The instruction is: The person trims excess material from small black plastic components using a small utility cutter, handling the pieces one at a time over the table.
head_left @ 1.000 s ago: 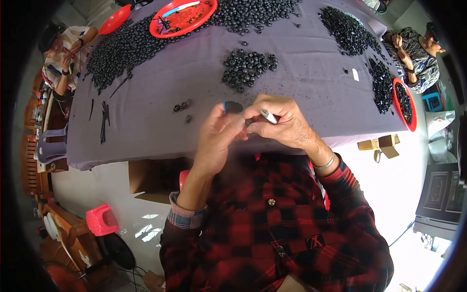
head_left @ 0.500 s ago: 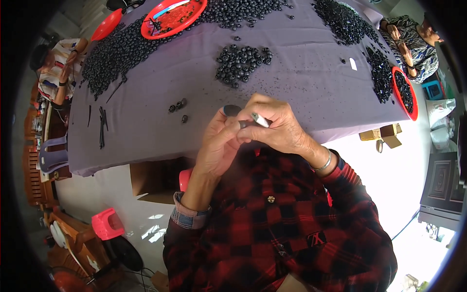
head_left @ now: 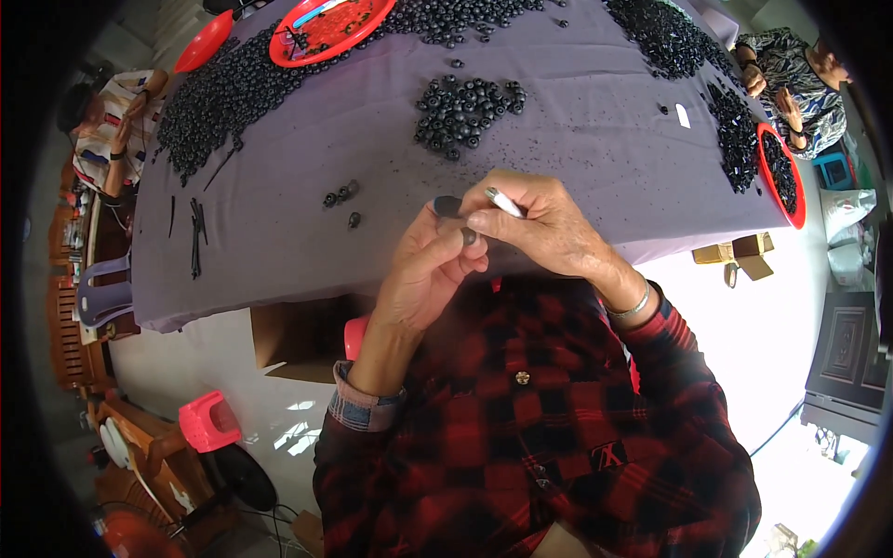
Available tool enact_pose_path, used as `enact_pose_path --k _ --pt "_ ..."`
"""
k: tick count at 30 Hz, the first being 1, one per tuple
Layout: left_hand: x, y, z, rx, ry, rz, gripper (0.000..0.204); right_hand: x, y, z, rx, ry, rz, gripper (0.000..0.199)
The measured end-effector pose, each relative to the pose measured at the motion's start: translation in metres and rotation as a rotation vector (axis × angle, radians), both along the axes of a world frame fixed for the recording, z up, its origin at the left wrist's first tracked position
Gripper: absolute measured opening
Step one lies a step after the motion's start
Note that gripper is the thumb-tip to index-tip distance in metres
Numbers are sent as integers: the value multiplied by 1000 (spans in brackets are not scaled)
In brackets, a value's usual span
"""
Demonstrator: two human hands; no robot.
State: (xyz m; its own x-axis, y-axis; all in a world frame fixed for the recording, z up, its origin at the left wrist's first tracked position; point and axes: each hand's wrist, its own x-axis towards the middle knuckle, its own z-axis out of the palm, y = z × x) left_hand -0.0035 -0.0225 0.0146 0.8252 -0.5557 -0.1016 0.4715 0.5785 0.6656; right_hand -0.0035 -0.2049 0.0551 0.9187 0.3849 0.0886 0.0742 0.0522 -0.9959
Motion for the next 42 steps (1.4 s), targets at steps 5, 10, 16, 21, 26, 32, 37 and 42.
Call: enact_pose_path --k 5,10,16,21,26,32,37,42 --pt "1 5 0 -2 -50 46 36 -2 -12 2 -249 -215 -58 22" --pt "10 25 -4 422 -261 279 31 7 -20 -5 -621 -295 -227 28" --pt "31 67 -32 1371 -665 616 20 50 -30 -19 -626 -296 -398 14" --pt "42 76 -35 1440 -836 740 28 82 3 -34 -873 -522 -340 21" --pt "53 81 -44 1383 -836 948 20 89 22 -53 -1004 -568 -369 26" --pt "21 28 -6 860 -480 504 17 43 16 -23 -646 -668 -290 14" --pt "6 13 -8 415 -179 240 25 9 22 -7 -560 -766 -253 16" --pt "0 9 1 264 -16 70 20 0 12 -15 -373 -594 -162 15"
